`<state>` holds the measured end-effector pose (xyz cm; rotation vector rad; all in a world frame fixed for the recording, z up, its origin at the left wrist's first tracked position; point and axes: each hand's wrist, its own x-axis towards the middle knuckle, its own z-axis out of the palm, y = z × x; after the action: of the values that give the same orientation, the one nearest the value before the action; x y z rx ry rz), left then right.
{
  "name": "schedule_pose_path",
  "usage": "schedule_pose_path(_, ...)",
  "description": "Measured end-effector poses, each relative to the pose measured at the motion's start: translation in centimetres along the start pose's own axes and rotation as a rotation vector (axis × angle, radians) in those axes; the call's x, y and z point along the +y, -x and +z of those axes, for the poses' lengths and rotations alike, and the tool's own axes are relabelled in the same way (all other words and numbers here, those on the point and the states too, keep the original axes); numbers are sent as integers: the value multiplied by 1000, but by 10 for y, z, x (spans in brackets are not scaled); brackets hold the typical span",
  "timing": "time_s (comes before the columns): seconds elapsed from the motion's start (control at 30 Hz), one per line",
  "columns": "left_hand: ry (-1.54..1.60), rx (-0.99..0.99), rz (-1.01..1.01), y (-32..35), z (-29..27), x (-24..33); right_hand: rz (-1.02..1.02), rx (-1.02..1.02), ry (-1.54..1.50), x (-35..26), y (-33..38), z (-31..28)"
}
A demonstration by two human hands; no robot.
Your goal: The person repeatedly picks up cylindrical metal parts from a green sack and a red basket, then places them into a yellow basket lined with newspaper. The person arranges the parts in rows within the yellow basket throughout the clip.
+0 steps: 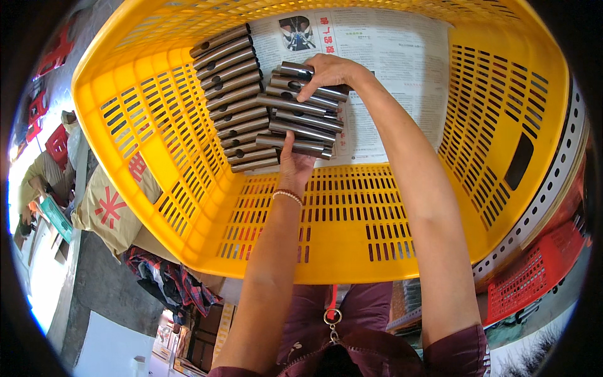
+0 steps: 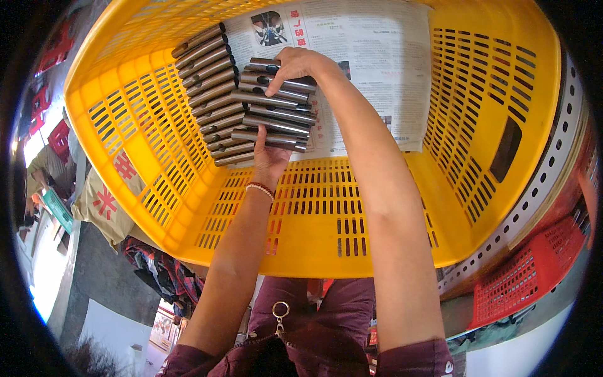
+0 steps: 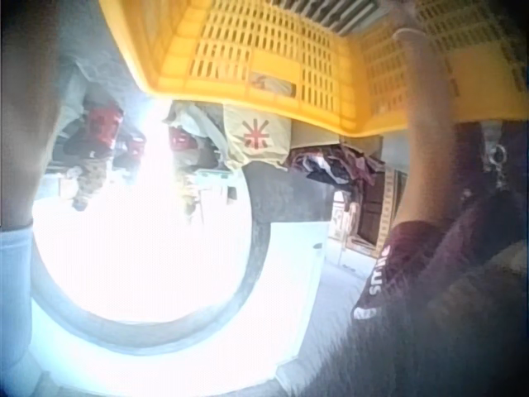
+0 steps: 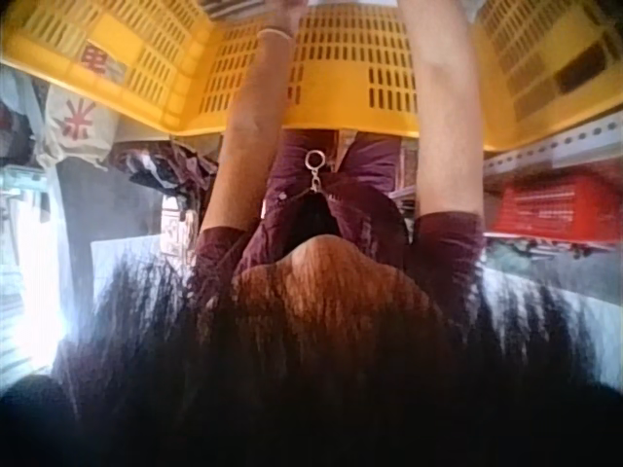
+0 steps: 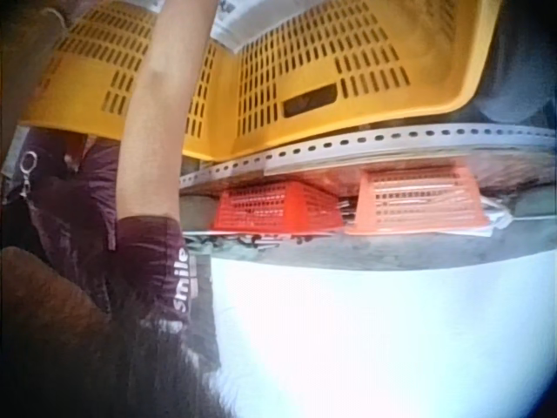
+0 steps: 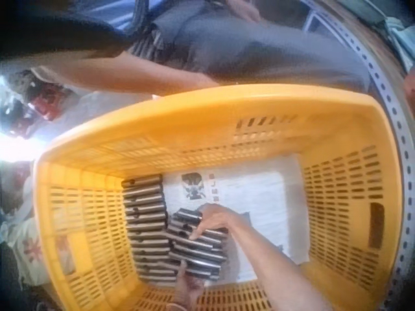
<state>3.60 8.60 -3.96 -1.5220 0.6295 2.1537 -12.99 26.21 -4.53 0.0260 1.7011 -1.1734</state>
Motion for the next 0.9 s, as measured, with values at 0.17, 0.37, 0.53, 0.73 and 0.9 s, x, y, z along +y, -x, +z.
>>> schedule_pose_path(0.17, -25, -115, -19, 2, -1, 5, 59, -107, -107, 25, -6, 17)
schedule_pose_path(0.37, -158, -109, 1, 5, -5, 12, 71, -151, -177, 35, 5, 26)
schedule_pose_path(0.53, -341, -156, -47, 8, 3, 25, 52, -212, -406, 38, 17, 36)
schedule_pose_path(0.73, -406, -209, -59, 6, 7, 29, 20, -221, -529, 43, 30, 44)
schedule_pose_path(0.9, -399, -293, -79, 11, 8, 27, -59, -134, -631, 46, 48, 54)
